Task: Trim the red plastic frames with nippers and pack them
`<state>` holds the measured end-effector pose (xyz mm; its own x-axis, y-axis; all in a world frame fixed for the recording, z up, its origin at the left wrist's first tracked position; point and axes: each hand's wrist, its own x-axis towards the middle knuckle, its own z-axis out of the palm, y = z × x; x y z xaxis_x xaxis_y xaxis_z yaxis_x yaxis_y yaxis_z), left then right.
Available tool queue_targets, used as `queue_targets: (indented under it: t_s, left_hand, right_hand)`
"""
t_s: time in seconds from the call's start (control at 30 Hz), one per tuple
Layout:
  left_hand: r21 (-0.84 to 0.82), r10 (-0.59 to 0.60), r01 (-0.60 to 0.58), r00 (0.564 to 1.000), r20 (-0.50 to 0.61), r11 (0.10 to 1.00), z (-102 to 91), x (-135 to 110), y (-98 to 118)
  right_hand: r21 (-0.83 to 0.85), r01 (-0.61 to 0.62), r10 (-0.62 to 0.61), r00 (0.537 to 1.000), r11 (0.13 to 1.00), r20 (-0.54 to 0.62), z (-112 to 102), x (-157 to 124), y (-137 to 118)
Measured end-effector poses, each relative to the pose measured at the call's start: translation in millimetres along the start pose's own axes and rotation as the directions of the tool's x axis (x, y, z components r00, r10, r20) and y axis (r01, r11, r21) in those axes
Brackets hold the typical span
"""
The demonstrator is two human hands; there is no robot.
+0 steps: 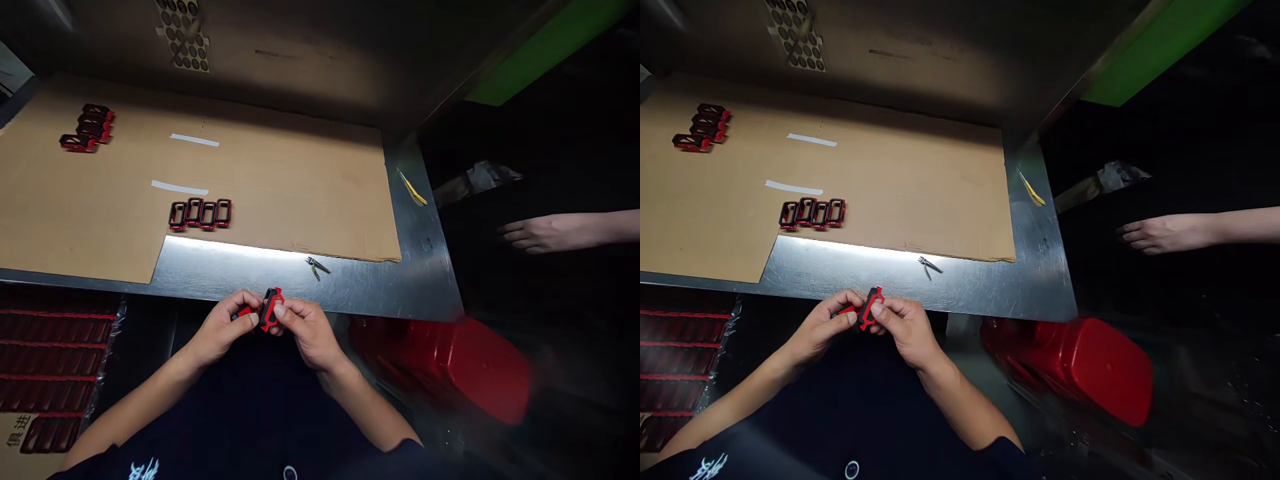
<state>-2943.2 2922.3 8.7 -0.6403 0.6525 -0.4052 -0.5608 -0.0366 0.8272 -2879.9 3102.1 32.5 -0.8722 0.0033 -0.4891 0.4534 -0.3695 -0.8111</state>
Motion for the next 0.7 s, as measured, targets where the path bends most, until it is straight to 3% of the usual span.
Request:
queue_targets:
  t_s: [0.1,0.3,0.47,0.6,0.7]
  left_hand:
    - [0.163,0.002,-0.006,1.0,0.029,0.987,-1.6,-2,4]
    - [0.328,-0.017,-0.013,0.996,0.088,0.945,-0.9,-8,12]
    - [0.273,-0.056,0.037,0.997,0.061,0.961,-1.1,-11,10]
    - [0.202,-0.029,0.026,0.999,0.012,0.979,1.3,-13,7]
    - [0.182,-0.025,0.02,0.999,0.025,0.983,6.0,-16,9]
  right_hand:
    - [-0.211,0.126,-0.117,0.992,0.969,0.055,-1,-5,-3]
    - [-0.257,0.231,-0.217,0.973,0.938,0.082,-4,-8,-1]
    - [-0.376,0.34,-0.332,0.939,0.862,0.086,-8,-10,2]
    - [-0.483,0.499,-0.495,0.856,0.719,0.148,-9,-13,5]
    - [-0.496,0.547,-0.537,0.825,0.675,0.178,-11,-13,8]
